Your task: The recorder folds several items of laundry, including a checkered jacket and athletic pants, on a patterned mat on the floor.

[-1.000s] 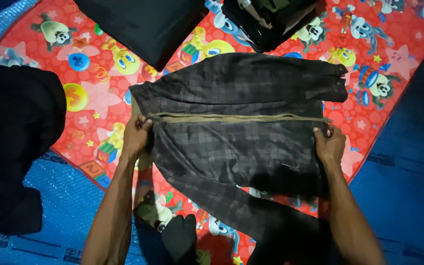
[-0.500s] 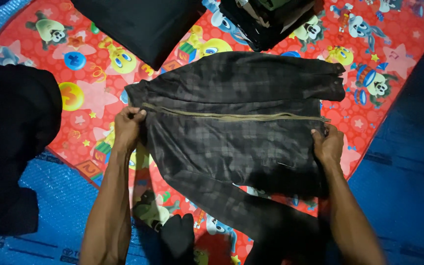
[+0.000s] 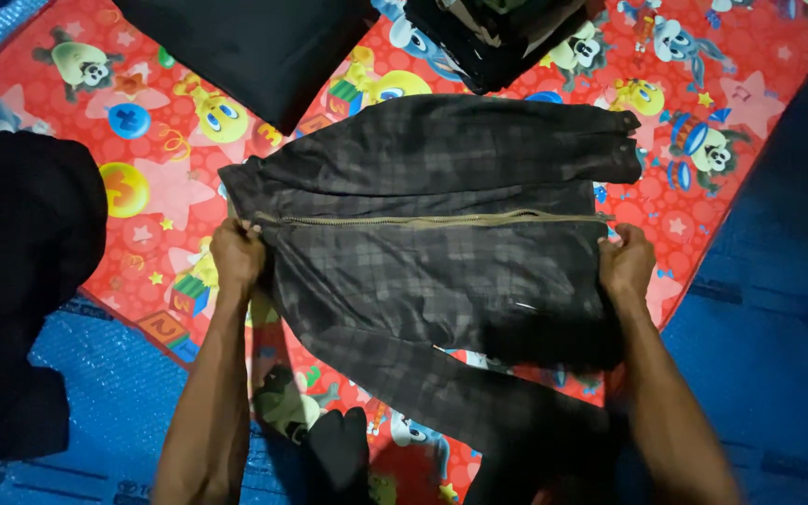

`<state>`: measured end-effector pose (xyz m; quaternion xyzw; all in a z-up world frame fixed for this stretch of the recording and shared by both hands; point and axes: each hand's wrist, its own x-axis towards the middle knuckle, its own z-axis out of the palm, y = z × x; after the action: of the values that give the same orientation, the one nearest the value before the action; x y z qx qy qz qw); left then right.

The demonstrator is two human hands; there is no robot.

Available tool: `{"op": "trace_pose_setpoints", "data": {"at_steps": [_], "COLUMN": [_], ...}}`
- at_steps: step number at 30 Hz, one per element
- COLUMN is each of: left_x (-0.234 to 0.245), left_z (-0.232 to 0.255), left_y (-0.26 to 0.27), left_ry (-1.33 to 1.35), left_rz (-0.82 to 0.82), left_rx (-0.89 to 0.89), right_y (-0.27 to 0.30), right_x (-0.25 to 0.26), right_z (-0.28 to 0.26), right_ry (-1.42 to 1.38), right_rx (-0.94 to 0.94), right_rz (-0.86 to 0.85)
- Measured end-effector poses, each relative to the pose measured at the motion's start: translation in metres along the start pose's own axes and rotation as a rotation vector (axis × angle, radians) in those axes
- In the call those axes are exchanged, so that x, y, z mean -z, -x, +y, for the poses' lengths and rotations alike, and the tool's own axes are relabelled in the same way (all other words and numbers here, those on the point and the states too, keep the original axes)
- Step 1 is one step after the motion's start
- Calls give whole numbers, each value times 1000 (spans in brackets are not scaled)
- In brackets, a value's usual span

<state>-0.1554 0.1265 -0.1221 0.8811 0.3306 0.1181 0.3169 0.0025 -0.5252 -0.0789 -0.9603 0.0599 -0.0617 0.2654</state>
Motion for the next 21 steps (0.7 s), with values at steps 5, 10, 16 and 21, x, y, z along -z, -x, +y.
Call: {"op": "trace_pose_setpoints", "data": {"at_steps": [5,10,16,21], "left_x": [56,57,73,89], "left_z": [105,104,79,72], "left_y": [71,131,130,136], "left_ry": [-177,-325,-527,-530], "left_rz": [172,-106,-311,-148], "left_rx": [-260,-609,-551,-623], "right_y": [37,75,85,118], "right_x": [29,18,33,51], "right_z": [-70,-100,-107,-106], "right_ry": [67,84,269,288], "right_rx": [294,577,657,664], "right_rz": [100,-104,-359,-434]}}
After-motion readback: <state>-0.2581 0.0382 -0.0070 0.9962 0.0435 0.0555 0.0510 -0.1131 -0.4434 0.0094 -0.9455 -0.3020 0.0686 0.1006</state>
